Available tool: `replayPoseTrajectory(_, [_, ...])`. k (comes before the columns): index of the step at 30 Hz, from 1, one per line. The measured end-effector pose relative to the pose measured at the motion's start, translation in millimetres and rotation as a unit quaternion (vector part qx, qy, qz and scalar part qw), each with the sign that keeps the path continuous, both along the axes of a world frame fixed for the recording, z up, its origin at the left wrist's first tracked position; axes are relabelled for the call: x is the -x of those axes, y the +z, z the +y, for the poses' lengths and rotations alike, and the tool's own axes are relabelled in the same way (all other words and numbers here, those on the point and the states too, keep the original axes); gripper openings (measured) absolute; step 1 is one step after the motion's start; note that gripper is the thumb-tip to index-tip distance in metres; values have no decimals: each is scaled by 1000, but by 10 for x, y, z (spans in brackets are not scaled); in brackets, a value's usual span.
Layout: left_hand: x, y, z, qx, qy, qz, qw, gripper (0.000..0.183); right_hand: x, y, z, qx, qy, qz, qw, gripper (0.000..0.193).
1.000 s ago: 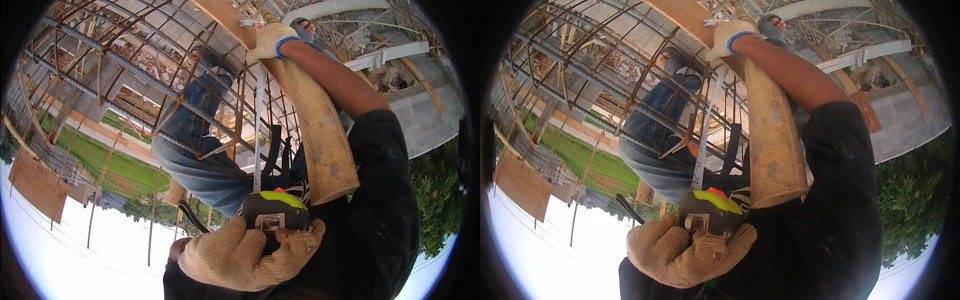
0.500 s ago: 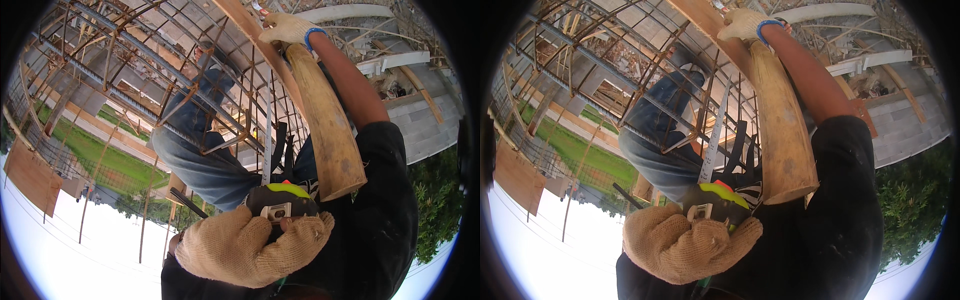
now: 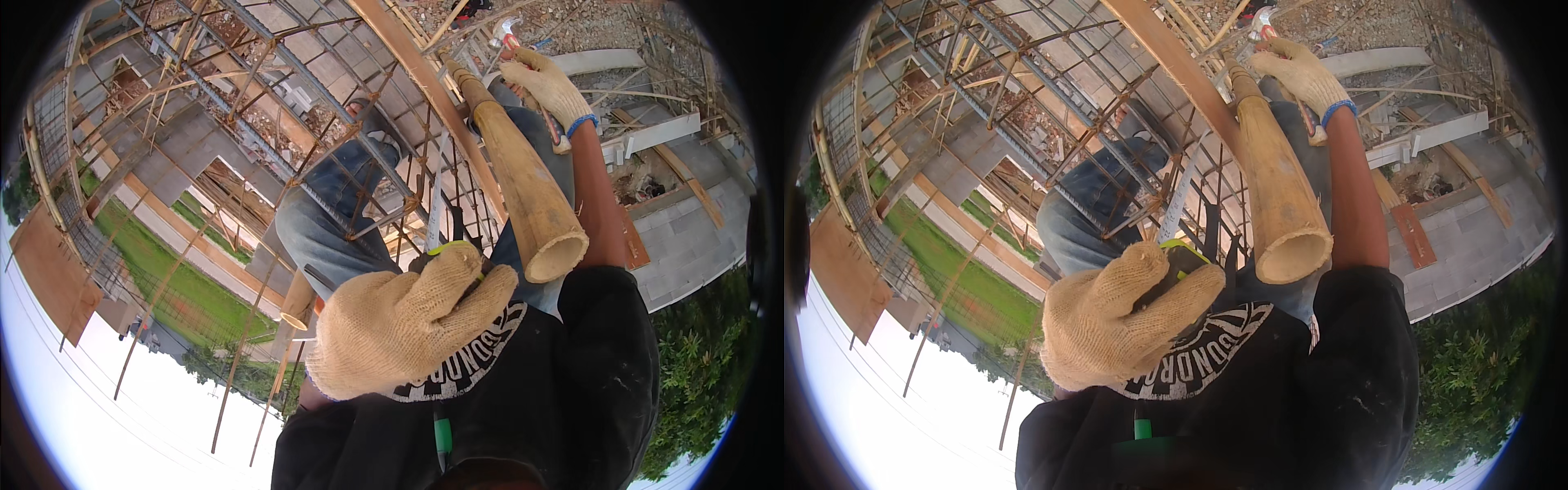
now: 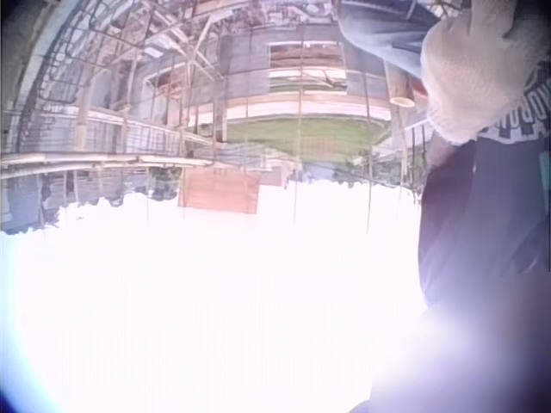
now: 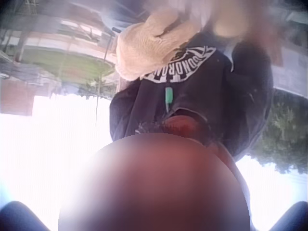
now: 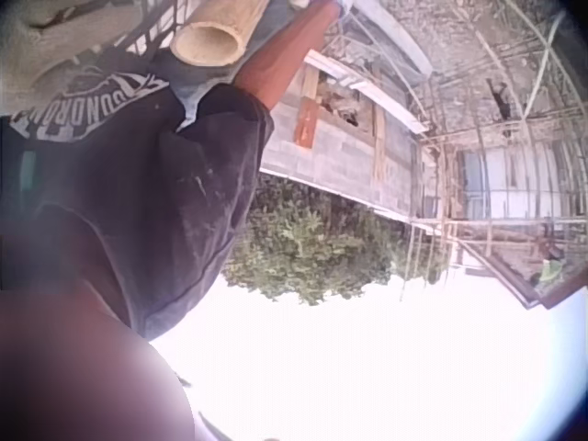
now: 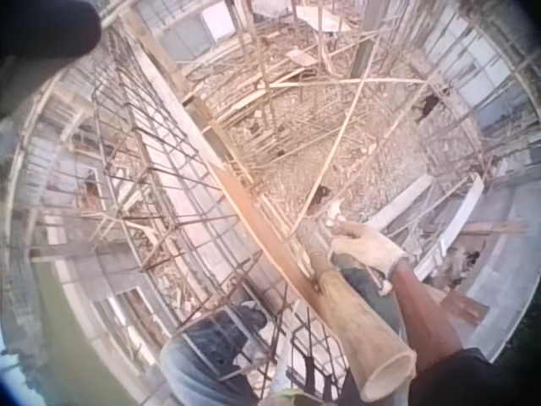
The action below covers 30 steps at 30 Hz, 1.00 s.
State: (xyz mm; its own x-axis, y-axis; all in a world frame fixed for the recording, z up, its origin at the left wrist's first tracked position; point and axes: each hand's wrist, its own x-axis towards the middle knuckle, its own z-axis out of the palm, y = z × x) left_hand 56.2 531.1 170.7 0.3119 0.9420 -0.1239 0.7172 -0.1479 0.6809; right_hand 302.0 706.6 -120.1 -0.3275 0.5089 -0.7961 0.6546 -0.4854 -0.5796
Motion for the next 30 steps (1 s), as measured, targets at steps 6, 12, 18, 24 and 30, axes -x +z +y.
replayPoseTrajectory(6, [-10,393,-221,15,59,56,997,80,-48,524,-67,-109,-42,26,993,56])
replayPoseTrajectory(12, [-85,649,-561,51,133,65,988,77,-49,1527,-474,-108,-172,139,969,61])
replayPoseTrajectory(18, [-122,764,-828,46,190,44,980,78,-126,2330,-1020,-234,-114,159,952,57])
replayPoseTrajectory(24, [-157,652,-863,48,166,1,985,71,-202,2877,-1465,-304,-133,146,932,62])
replayPoseTrajectory(30, [-123,492,-775,10,150,-22,988,66,-166,2710,-1885,-279,-163,191,927,64])
